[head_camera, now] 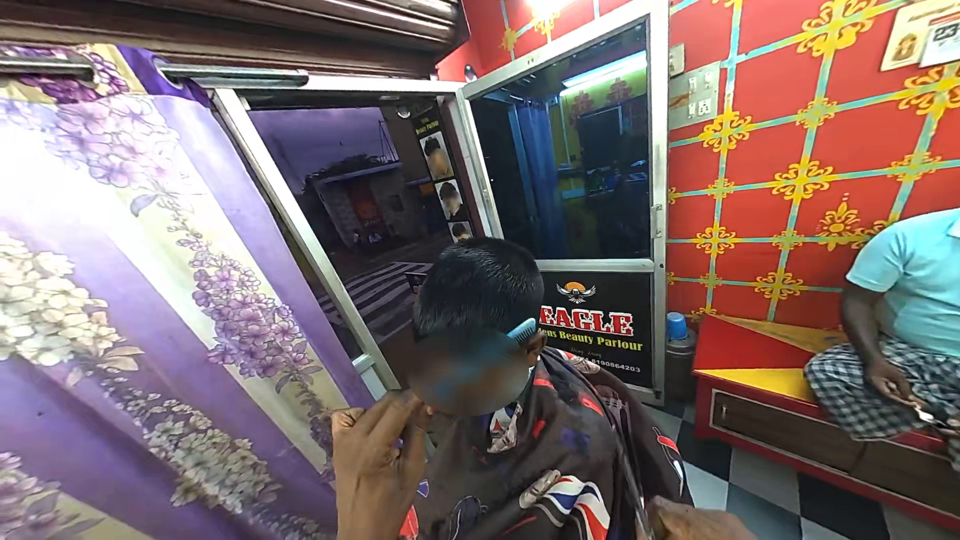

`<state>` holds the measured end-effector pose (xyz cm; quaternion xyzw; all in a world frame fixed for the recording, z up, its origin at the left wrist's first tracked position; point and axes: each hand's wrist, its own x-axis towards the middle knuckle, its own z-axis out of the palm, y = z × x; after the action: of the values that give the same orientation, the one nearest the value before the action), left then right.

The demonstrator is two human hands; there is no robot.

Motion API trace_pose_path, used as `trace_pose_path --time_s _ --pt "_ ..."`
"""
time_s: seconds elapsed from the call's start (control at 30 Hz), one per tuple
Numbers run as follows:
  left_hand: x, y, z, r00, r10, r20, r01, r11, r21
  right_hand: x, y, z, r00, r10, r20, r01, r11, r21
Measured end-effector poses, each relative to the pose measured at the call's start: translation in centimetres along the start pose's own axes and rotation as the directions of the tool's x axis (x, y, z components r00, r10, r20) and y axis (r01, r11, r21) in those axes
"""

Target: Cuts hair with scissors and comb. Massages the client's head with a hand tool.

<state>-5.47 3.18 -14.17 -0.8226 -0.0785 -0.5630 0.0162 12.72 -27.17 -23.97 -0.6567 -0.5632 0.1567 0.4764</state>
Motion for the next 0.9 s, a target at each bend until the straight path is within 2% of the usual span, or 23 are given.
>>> trace_pose_path --time_s 0.1,0.17,0.27,0.37,0.57,0.63,0.77,0.83,0.9 --pt "-0.9 -0.3 0.0 0.998 0.031 0.049 -0.030 0.999 -0.019 2.1 -0.2 -2.1 0.997 0.027 -0.071 -0.033 0.996 -0.088" --pt "-1.0 -0.8 -0.4 0.997 0.030 0.072 -0.028 0.999 -0.032 3.8 -0.2 -3.5 0.982 -0.002 -0.188 -0.050 0.962 -0.270" --pt "-0.4 -1.6 -0.7 0.999 0.018 0.038 -0.017 0.999 -0.042 7.1 -1.2 -5.4 0.908 -0.227 -0.352 -0.052 0.772 -0.633" --pt "0.5 -1.5 -0.9 1.000 0.017 -0.007 -0.017 0.999 -0.031 10.0 -3.3 -7.0 0.856 -0.387 -0.342 -0.065 0.578 -0.814" --pt "2.1 -1.4 -1.4 0.992 0.086 -0.091 -0.079 0.994 0.075 14.3 -6.6 -8.2 0.848 -0.491 -0.199 -0.061 0.282 -0.957" --pt "2.4 -1.3 -1.5 0.987 0.112 -0.113 -0.099 0.989 0.114 15.1 -7.7 -7.7 0.849 -0.496 -0.181 -0.064 0.244 -0.968" --pt "2.7 -0.7 -1.6 0.973 0.174 -0.152 -0.147 0.974 0.172 15.0 -11.7 -6.0 0.914 -0.372 -0.160 -0.092 0.194 -0.977" --pt "2.8 -0.5 -1.7 0.967 0.197 -0.160 -0.165 0.967 0.195 15.4 -11.8 -5.6 0.912 -0.387 -0.135 -0.078 0.159 -0.984" --pt "2.9 -0.2 -1.9 0.964 0.213 -0.161 -0.178 0.962 0.208 15.9 -11.4 -5.3 0.873 -0.476 -0.107 -0.045 0.140 -0.989"
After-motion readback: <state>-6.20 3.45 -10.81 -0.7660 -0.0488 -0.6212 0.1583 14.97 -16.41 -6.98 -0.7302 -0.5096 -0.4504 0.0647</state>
